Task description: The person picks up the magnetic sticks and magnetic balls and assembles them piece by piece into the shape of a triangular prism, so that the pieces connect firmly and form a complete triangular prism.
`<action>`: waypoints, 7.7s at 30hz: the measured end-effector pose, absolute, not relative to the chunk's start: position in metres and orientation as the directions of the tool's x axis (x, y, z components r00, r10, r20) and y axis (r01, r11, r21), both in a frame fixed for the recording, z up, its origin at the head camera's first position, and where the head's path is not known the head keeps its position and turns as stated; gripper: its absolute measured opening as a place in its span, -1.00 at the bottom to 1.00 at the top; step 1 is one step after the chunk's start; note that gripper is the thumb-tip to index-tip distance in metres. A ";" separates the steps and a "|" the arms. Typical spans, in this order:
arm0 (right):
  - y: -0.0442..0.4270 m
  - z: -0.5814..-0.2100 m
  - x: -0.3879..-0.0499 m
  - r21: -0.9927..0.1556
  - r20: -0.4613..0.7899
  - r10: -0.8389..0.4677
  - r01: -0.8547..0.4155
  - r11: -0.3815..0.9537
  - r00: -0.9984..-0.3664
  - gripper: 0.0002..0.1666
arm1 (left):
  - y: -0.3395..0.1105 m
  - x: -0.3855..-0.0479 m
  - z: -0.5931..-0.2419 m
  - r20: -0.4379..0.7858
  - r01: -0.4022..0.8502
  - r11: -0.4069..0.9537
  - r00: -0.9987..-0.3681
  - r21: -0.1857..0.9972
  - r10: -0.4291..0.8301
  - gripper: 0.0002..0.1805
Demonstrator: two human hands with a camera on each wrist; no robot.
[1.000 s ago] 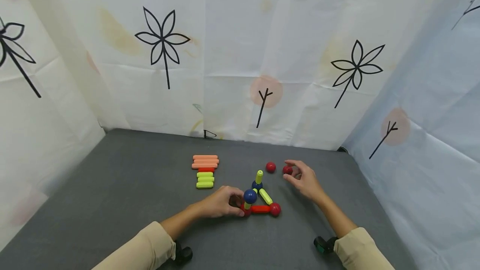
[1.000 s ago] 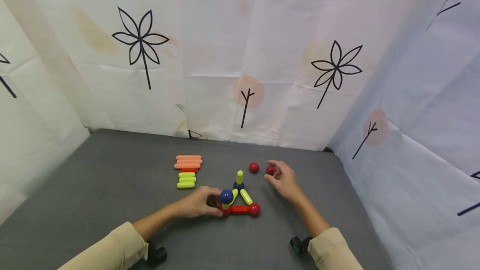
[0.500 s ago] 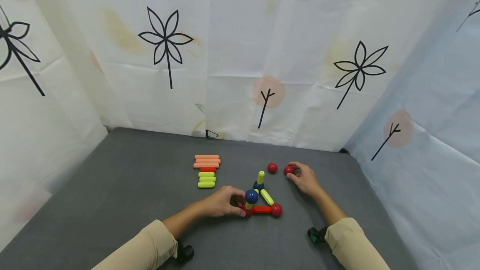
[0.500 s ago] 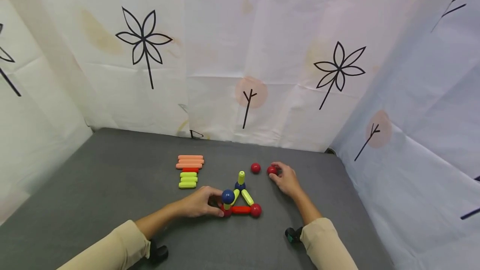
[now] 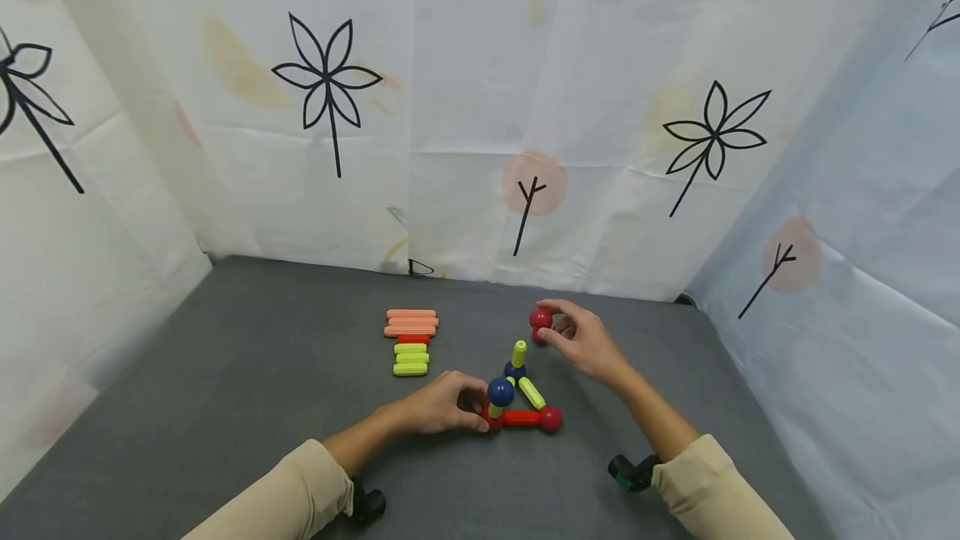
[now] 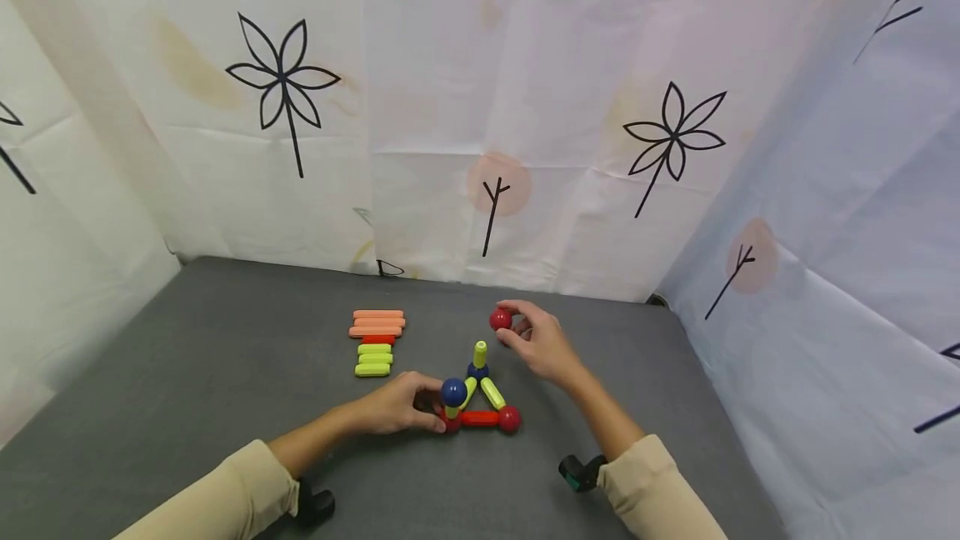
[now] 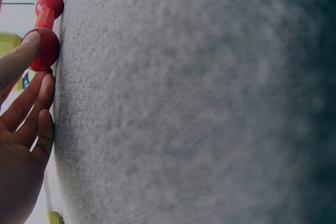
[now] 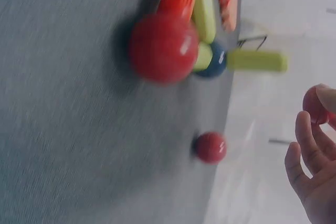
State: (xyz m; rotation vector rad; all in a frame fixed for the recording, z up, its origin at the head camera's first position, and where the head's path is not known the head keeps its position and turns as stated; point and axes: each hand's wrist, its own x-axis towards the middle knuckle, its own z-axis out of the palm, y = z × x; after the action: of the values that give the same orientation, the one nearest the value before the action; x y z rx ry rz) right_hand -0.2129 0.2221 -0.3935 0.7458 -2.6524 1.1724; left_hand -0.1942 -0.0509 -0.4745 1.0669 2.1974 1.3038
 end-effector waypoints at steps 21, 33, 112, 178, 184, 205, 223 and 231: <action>0.216 -0.406 -0.195 -0.671 0.292 -0.481 -0.536 0.513 -0.826 -0.33 | -0.052 -0.195 -0.476 0.075 0.434 0.275 -0.635 0.858 0.769 -0.75; 0.250 -0.446 -0.166 -0.732 0.021 -0.575 -0.405 0.548 -0.818 -0.36 | -0.052 -0.193 -0.476 0.079 0.443 0.291 -0.648 0.848 0.758 -0.76; 0.250 -0.452 -0.161 -0.747 -0.033 -0.596 -0.377 0.548 -0.802 -0.37 | -0.053 -0.215 -0.443 0.108 0.235 0.148 -0.808 0.961 0.580 -0.47; 0.252 -0.451 -0.162 -0.750 -0.042 -0.588 -0.363 0.552 -0.808 -0.37 | -0.153 -0.205 -0.465 0.161 0.466 0.589 -0.854 0.661 0.495 -0.57; 0.251 -0.453 -0.162 -0.748 -0.040 -0.586 -0.365 0.555 -0.809 -0.38 | -0.143 -0.203 -0.464 0.134 0.441 0.573 -0.857 0.691 0.498 -0.54; 0.252 -0.454 -0.161 -0.749 -0.038 -0.581 -0.362 0.555 -0.813 -0.38 | -0.052 -0.198 -0.411 -0.044 0.004 0.087 -0.843 0.996 0.537 -0.43; 0.251 -0.455 -0.161 -0.755 -0.011 -0.593 -0.382 0.532 -0.805 -0.39 | -0.025 -0.199 -0.408 -0.259 -0.208 0.165 -0.872 0.964 0.414 -0.40; 0.251 -0.456 -0.161 -0.756 -0.010 -0.587 -0.378 0.535 -0.810 -0.38 | -0.032 -0.199 -0.420 -0.188 -0.114 0.180 -0.860 0.977 0.474 -0.46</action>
State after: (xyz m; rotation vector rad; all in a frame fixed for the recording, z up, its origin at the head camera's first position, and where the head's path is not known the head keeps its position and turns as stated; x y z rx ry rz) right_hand -0.1607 0.2512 -0.4557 0.9580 -2.9771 1.3534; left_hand -0.1990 -0.0320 -0.4198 0.3380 2.0088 1.7245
